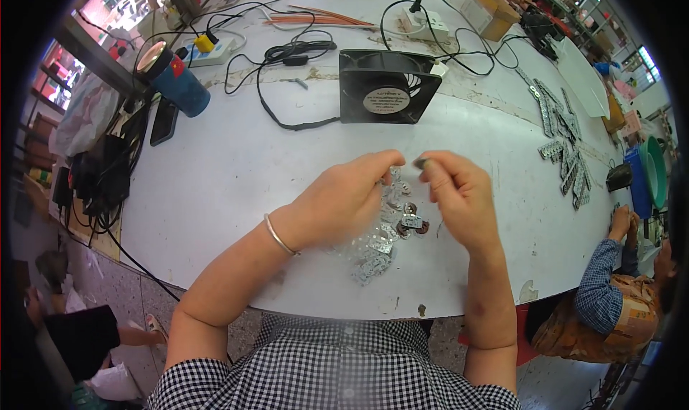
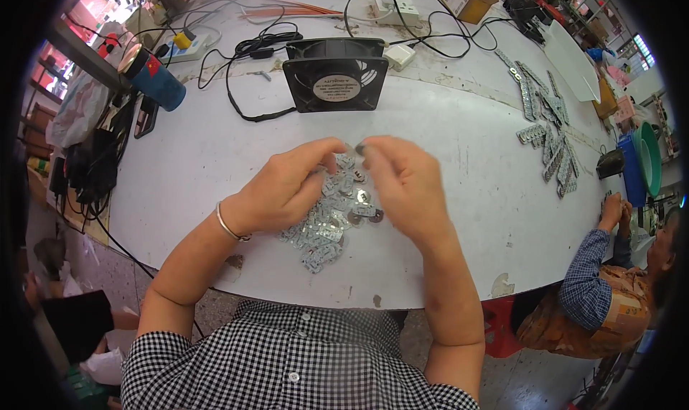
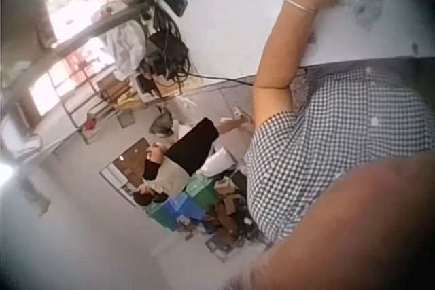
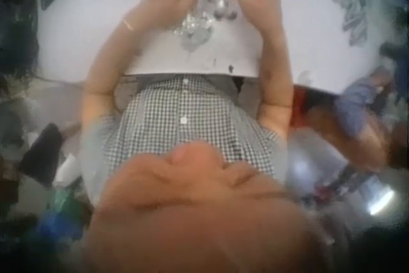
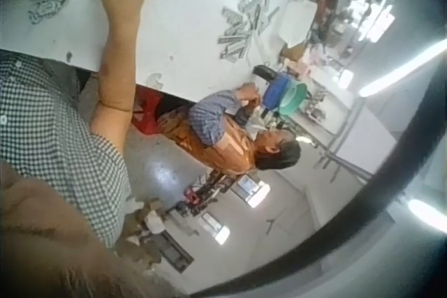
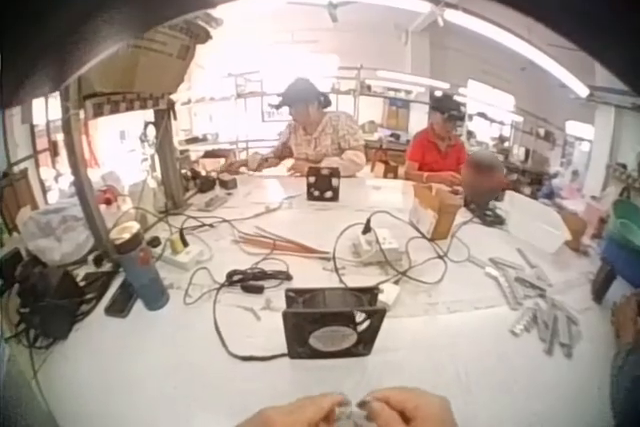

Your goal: Inspecting and testing small electronic LED modules by pulling them from a bag and checking for light.

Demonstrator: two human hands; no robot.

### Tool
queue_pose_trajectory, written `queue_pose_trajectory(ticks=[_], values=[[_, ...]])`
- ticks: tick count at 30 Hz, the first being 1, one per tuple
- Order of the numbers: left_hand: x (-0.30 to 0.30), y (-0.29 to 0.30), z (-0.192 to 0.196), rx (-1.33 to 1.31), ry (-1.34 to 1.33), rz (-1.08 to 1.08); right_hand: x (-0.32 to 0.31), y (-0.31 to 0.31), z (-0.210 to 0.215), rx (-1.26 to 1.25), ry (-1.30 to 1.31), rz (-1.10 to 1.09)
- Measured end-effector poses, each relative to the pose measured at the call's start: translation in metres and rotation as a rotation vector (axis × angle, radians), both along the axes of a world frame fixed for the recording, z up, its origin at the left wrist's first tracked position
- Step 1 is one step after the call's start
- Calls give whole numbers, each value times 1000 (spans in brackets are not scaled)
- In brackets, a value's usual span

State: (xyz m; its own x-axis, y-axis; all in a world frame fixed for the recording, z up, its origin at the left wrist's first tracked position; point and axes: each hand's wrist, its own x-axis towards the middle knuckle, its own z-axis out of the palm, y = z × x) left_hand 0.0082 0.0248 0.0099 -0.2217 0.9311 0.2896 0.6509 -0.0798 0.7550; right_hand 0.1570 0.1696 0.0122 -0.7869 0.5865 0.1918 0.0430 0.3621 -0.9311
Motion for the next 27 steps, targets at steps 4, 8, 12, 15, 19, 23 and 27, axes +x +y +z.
queue_pose_trajectory(ticks=[4,8,12,15,19,23,27], values=[[-10,-4,2,103,33,-166,-6,-14,-3,124,23,113],[-7,-6,14,-89,-219,-230,-7,-17,-13,140,121,164],[-12,-9,10,-94,-250,-323,-7,-21,2,-38,-80,263],[-12,-9,16,-146,-446,-334,-5,-18,-1,29,-42,302],[-16,-12,22,-196,-602,-284,-4,-18,0,-57,-17,215],[-15,-11,15,-176,-499,-335,-7,-25,-7,-41,4,239],[-15,-10,18,-216,-527,-294,-7,-23,6,2,-76,272]])
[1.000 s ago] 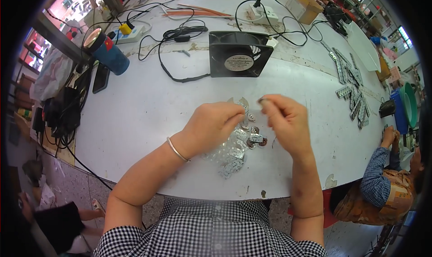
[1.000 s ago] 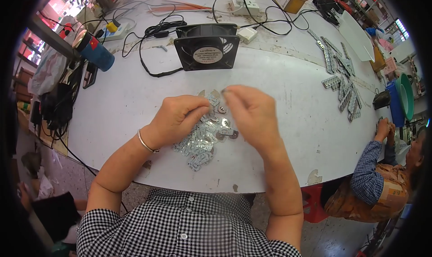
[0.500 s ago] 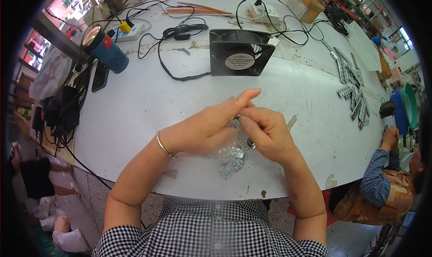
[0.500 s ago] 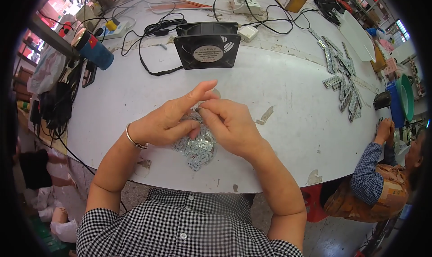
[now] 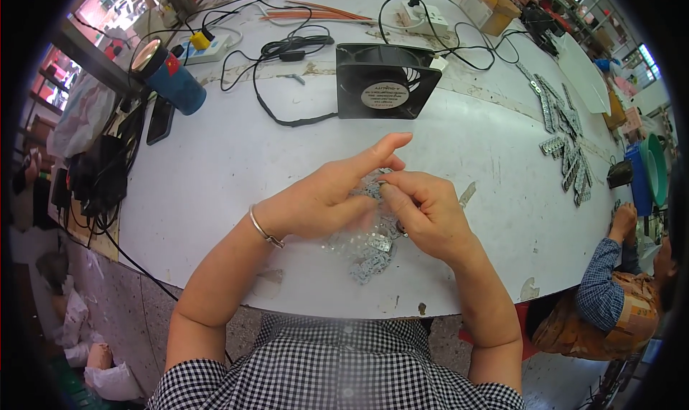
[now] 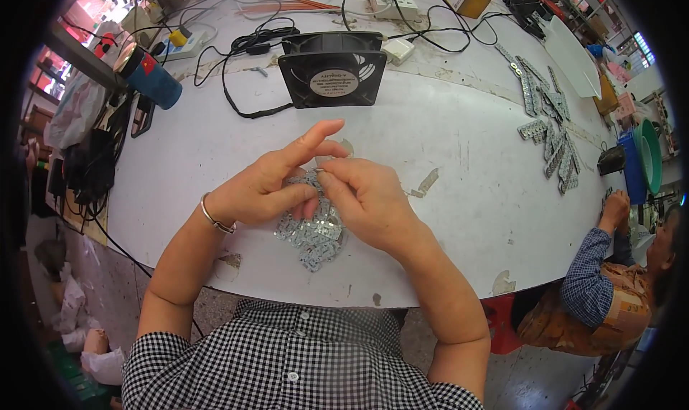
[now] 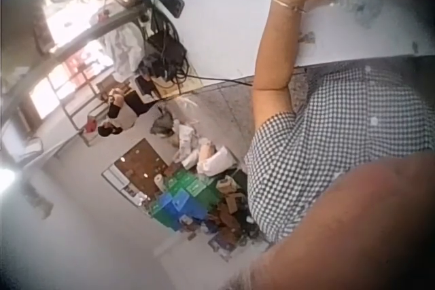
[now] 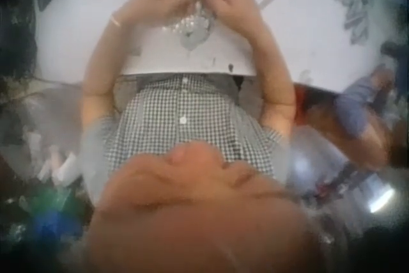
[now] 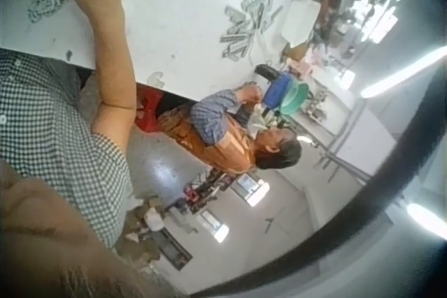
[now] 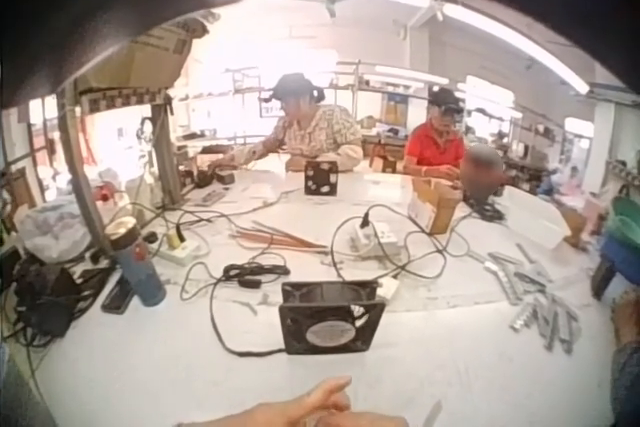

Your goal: Inspecting and testing small electronic LED modules by pulling them from a bag and checking for light.

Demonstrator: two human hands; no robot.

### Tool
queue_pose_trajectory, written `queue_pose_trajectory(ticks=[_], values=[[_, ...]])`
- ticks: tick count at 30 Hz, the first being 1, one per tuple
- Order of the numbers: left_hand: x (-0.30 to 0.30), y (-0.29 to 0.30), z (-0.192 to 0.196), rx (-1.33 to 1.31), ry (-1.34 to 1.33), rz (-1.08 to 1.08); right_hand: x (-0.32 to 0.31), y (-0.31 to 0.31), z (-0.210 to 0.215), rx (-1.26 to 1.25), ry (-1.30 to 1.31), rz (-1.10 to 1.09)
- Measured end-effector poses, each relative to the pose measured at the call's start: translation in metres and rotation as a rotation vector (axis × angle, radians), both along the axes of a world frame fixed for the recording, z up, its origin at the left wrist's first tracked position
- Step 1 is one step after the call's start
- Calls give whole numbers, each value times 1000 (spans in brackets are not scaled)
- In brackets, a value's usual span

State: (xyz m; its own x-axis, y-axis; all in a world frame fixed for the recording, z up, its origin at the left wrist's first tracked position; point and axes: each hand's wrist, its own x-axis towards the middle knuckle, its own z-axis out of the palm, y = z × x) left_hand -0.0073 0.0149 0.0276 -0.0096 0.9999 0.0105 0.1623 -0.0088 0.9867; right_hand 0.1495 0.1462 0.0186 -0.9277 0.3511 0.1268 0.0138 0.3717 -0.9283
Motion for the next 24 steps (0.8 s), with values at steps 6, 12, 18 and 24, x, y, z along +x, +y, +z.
queue_pose_trajectory(ticks=[6,12,18,24], values=[[5,2,-1,-46,-122,35,0,1,-2,121,-17,-12],[-2,-2,6,-71,334,44,5,5,0,113,76,-110],[-4,-8,-4,-73,-127,-18,9,11,8,-249,-11,53],[-7,-7,3,-67,-196,-82,8,10,3,-451,23,153]])
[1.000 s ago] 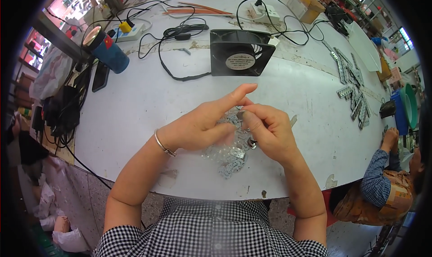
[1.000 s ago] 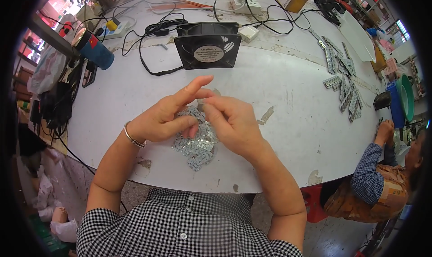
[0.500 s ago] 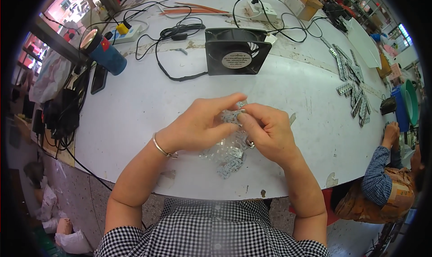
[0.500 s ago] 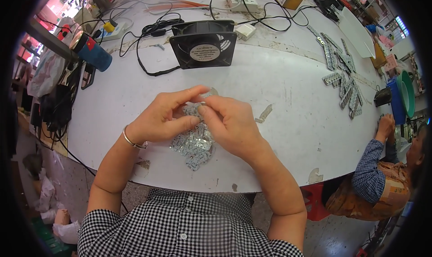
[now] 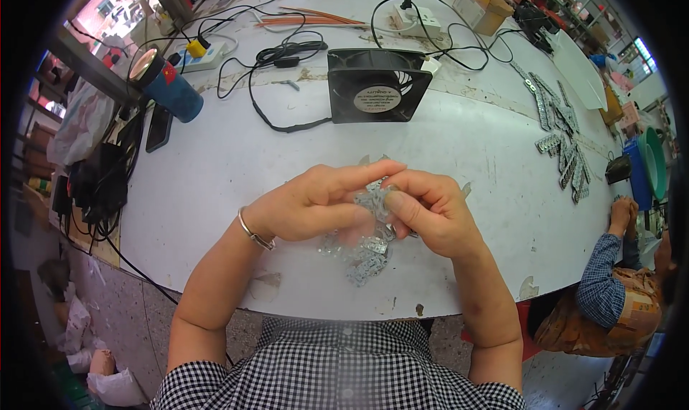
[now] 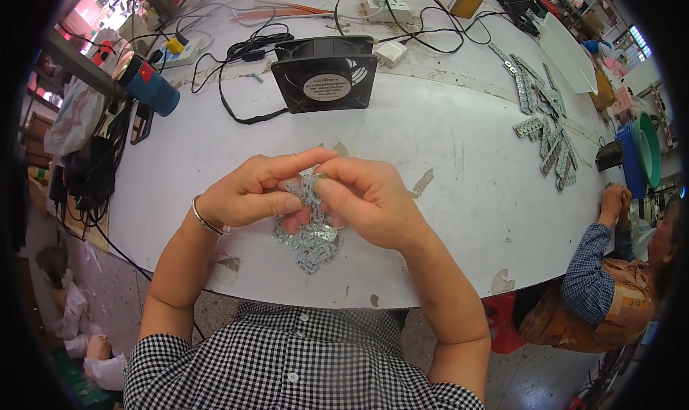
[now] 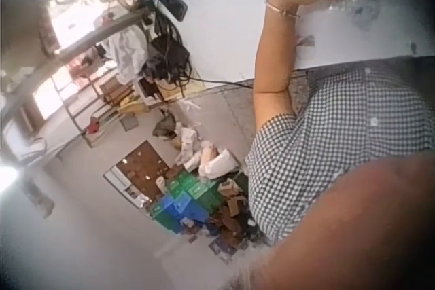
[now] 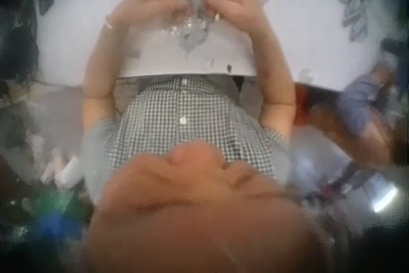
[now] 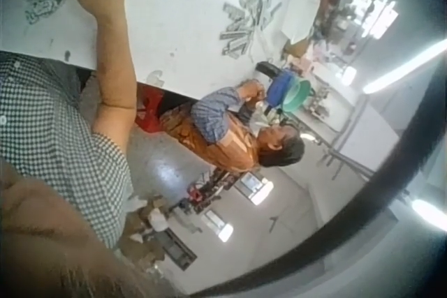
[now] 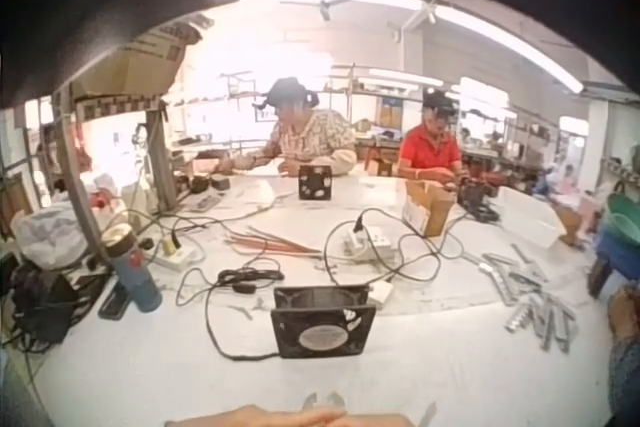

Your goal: Inspecting and testing small electronic LED modules by pulling them from a bag and checking for light.

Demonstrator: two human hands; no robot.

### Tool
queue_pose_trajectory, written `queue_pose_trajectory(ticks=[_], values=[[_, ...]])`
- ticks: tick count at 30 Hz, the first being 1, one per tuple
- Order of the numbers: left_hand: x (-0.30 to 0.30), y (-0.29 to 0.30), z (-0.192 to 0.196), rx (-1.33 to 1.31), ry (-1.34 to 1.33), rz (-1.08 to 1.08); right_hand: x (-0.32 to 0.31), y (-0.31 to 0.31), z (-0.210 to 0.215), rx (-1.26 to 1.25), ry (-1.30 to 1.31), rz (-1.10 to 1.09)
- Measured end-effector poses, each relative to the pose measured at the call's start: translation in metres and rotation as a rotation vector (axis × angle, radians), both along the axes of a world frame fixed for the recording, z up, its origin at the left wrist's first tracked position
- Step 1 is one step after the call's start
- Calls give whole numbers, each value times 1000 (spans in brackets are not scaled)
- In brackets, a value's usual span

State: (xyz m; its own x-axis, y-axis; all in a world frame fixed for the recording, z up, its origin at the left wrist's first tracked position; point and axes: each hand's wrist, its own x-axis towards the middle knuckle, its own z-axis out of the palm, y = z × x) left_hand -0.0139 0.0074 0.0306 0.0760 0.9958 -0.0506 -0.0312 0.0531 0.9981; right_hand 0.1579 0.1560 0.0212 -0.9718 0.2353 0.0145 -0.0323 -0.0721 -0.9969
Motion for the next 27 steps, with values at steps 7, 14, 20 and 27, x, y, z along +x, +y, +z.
queue_pose_trajectory(ticks=[7,14,20,27], values=[[-4,3,-3,0,40,117,-4,2,-2,66,-22,-240],[-2,8,-21,80,-14,391,-5,-3,-10,372,8,-343],[9,15,-22,538,901,472,-6,-3,-9,429,4,-320],[4,12,-18,633,1184,397,-8,-4,-10,408,-19,-296]])
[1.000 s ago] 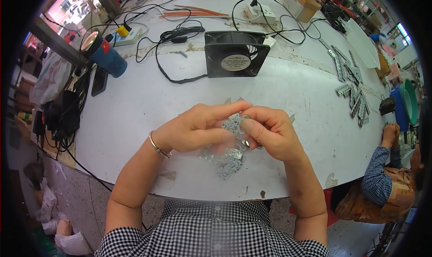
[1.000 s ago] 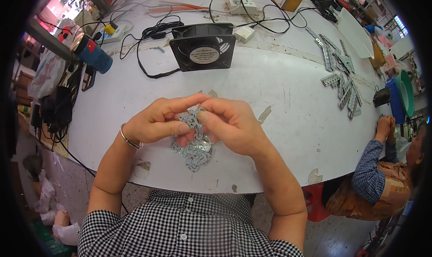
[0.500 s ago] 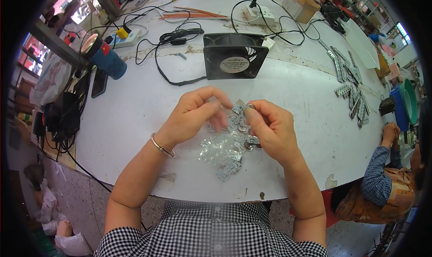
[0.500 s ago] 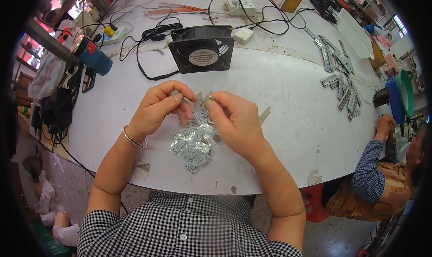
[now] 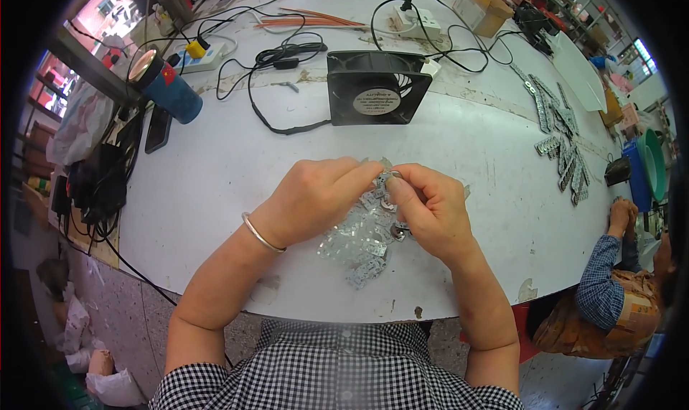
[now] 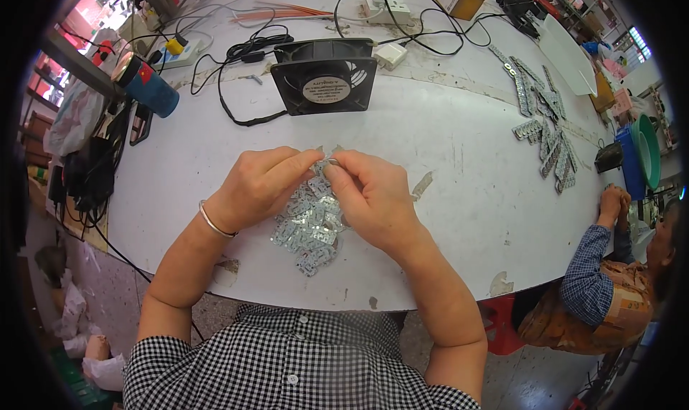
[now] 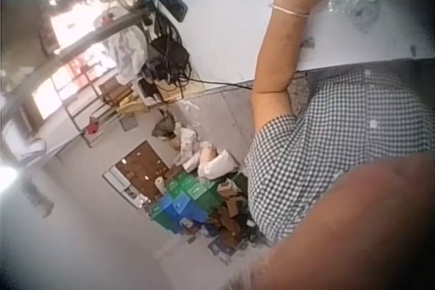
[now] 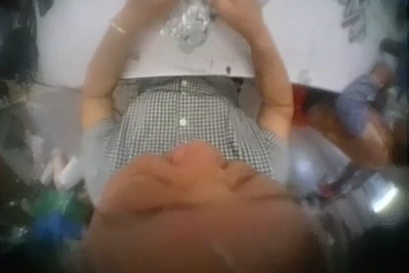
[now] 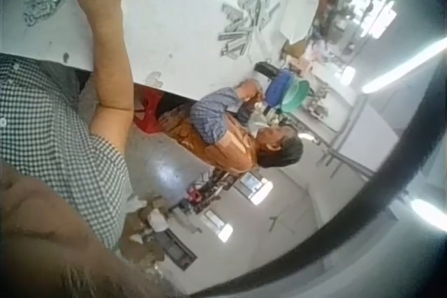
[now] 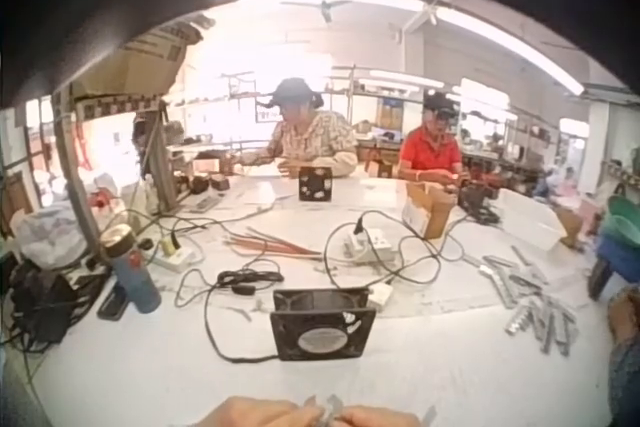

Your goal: Inspecting and testing small electronic LED modules by pulling them from a bag and checking for light.

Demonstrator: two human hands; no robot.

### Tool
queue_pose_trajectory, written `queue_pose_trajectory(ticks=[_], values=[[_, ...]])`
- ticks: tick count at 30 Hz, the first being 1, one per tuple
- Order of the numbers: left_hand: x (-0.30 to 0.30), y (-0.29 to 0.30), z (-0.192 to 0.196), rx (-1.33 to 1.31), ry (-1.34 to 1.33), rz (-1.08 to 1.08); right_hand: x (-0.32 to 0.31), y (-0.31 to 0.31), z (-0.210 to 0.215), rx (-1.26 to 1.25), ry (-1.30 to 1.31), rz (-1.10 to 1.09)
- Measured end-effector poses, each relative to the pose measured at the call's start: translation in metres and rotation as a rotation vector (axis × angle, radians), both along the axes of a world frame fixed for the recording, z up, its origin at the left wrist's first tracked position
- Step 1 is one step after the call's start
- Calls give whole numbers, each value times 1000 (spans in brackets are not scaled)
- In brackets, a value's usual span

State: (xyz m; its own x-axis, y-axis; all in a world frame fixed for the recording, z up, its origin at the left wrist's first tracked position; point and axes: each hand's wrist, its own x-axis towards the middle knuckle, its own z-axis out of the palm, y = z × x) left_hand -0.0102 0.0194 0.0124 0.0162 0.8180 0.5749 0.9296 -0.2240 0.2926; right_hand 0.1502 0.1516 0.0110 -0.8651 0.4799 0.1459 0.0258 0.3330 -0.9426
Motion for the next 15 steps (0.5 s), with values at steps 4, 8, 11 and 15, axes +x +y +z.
queue_pose_trajectory(ticks=[4,8,11,15], values=[[1,2,-3,19,40,9,1,0,0,-1,3,-7],[0,4,-7,83,80,24,-1,-1,-2,4,30,-11],[0,4,-8,87,80,25,-1,-1,-2,11,25,-19],[0,4,-7,47,2,27,-1,-2,-1,14,25,-38]])
